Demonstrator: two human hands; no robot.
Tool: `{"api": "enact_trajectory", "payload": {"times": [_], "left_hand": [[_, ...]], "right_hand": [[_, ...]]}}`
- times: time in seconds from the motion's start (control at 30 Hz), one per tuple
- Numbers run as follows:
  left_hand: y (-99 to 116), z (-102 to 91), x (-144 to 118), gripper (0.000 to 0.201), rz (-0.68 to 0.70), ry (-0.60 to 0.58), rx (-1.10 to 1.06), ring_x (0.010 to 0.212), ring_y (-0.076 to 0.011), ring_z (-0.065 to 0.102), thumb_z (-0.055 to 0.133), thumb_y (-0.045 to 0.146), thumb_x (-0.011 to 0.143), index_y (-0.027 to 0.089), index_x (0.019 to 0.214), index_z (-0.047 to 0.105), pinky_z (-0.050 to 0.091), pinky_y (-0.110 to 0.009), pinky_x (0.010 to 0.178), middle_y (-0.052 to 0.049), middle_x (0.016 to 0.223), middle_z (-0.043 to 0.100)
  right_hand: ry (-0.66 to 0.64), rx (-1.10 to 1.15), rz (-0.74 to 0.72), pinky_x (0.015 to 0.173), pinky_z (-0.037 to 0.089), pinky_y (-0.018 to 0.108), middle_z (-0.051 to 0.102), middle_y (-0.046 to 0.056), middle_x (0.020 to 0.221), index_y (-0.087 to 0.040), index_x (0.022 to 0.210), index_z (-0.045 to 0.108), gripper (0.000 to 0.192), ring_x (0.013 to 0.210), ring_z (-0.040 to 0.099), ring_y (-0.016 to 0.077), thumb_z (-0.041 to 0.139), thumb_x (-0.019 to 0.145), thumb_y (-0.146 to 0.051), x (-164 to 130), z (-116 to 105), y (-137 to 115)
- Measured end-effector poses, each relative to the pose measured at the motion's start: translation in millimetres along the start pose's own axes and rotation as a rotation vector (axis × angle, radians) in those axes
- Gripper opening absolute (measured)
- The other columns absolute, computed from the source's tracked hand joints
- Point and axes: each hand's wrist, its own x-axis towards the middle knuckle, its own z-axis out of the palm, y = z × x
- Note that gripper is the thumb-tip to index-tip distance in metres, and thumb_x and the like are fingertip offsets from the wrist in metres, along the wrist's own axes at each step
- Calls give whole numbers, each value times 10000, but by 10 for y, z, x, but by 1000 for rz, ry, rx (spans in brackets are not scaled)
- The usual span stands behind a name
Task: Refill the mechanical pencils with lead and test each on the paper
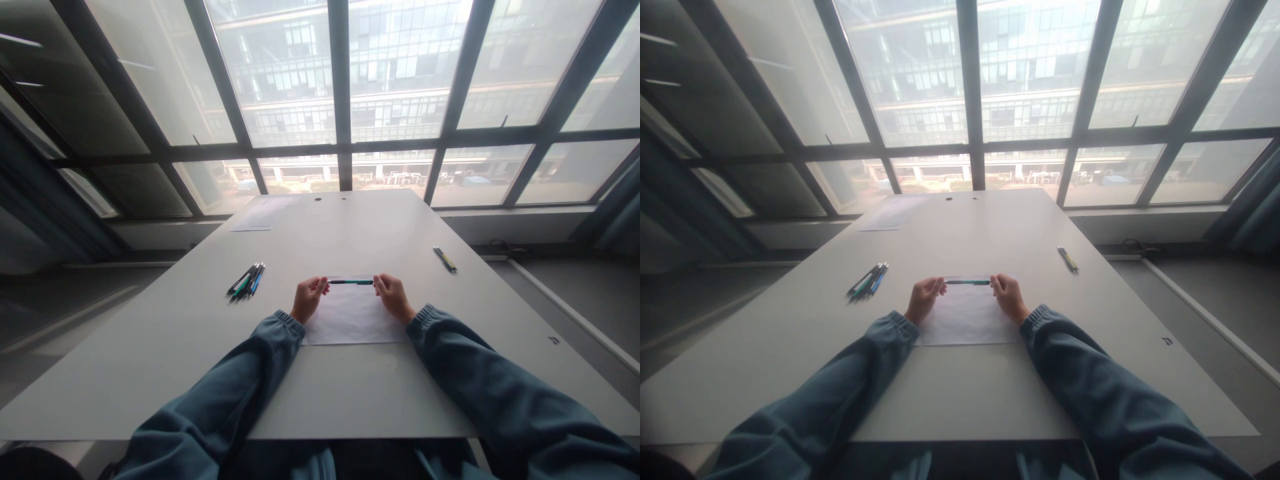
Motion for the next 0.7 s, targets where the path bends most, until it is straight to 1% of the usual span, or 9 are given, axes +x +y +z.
{"api": "enact_trajectory", "payload": {"times": [0.5,0.7], "left_hand": [[20,-3,-2,469,3,-3,10,583,-151,623,553,526,917,151,661,670,506,-256,581,-59,635,681],[16,-2,-1,470,0,-6,7,578,-148,617,548,518,922,150,656,665,503,-256,579,-58,628,672]], "right_hand": [[-4,-11,-2,527,395,254,528,-6,501,-204,597,534,512,496,500,140,458,937,-579,-9,-10,-61],[-4,-13,-6,531,395,255,524,-7,497,-204,587,529,517,496,506,140,454,943,-572,-6,-4,-36]]}}
